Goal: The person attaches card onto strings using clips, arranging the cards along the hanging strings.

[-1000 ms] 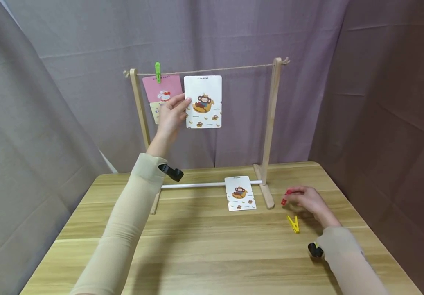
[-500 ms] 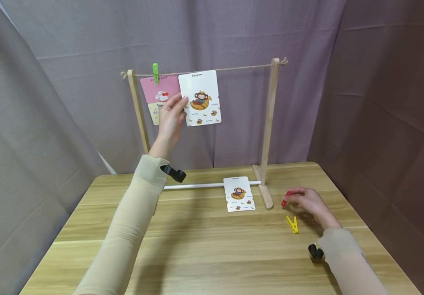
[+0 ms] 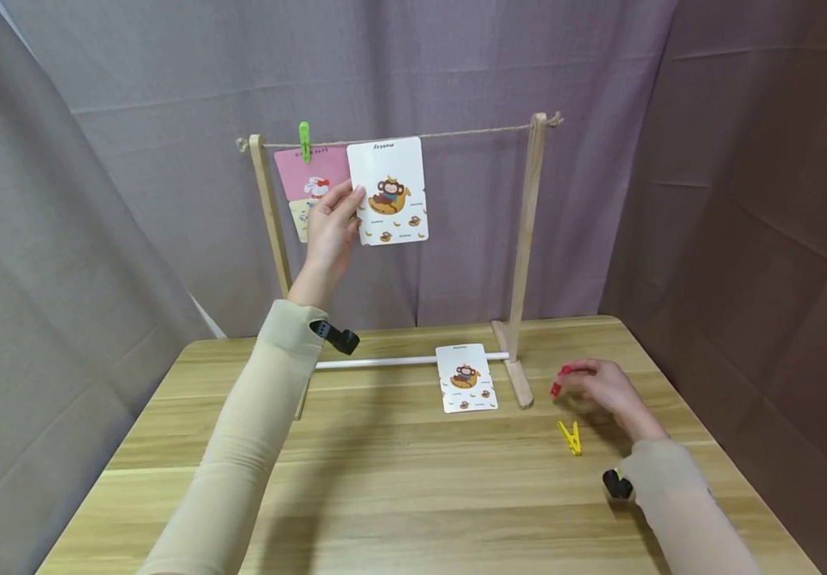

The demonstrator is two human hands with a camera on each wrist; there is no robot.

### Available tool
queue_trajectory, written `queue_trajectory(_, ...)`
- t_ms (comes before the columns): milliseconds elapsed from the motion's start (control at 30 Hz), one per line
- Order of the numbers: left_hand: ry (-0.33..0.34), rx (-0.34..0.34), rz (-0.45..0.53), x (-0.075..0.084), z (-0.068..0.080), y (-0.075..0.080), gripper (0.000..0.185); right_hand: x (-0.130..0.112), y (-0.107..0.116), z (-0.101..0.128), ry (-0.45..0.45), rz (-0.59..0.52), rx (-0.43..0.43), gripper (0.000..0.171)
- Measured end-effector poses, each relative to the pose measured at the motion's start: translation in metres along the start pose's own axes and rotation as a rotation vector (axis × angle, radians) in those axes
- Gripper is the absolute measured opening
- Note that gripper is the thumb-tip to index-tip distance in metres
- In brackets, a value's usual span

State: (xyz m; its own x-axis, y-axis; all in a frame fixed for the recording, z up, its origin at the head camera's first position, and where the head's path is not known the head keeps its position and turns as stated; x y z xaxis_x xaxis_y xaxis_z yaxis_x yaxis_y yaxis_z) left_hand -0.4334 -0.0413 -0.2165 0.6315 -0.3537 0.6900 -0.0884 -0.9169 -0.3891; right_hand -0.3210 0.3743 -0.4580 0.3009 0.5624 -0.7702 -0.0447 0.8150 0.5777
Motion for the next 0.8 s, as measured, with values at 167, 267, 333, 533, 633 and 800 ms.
queue_trajectory(167, -0.015, -0.001, -0.009, 0.001, 0.000, -0.001, 0.028, -0.011, 0.014, -0.004, 0.029, 0.039, 0.022, 0.067)
queue_trajectory(267, -0.023, -0.003, -0.009, 0.001, 0.000, -0.002, 0.028, -0.021, 0.024, -0.005, 0.045, 0.045, 0.031, 0.066)
queue_trajectory(333, -0.024, -0.006, -0.016, 0.001, 0.000, -0.002, 0.028, -0.028, 0.029, -0.004, 0.040, 0.042, 0.033, 0.067)
queue_trajectory(533, -0.007, -0.009, -0.024, 0.002, 0.000, -0.003, 0.028, -0.046, 0.044, -0.001, 0.028, 0.024, 0.059, 0.067)
queue_trajectory(633, 0.000, -0.016, -0.024, 0.002, 0.000, -0.004, 0.029, -0.050, 0.052, -0.004, 0.025, 0.017, 0.068, 0.067)
queue_trajectory(800, 0.005, -0.020, -0.021, 0.002, -0.002, -0.004, 0.030, -0.053, 0.065, -0.007, 0.027, -0.006, 0.074, 0.069)
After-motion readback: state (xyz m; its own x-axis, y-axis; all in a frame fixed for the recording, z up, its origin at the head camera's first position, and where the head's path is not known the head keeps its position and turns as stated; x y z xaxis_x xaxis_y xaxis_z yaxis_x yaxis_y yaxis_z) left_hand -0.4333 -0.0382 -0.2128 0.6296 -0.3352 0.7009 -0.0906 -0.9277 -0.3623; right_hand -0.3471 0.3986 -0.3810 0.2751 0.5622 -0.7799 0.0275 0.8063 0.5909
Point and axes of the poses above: each hand's wrist, its own z-axis away from the middle knuckle, its own y-axis out of the back of the hand, x = y × z, the point moved 6 cm from there along -z, towards the middle knuckle, and after that the axes turned 15 degrees about -y, right-handed, at the moved point
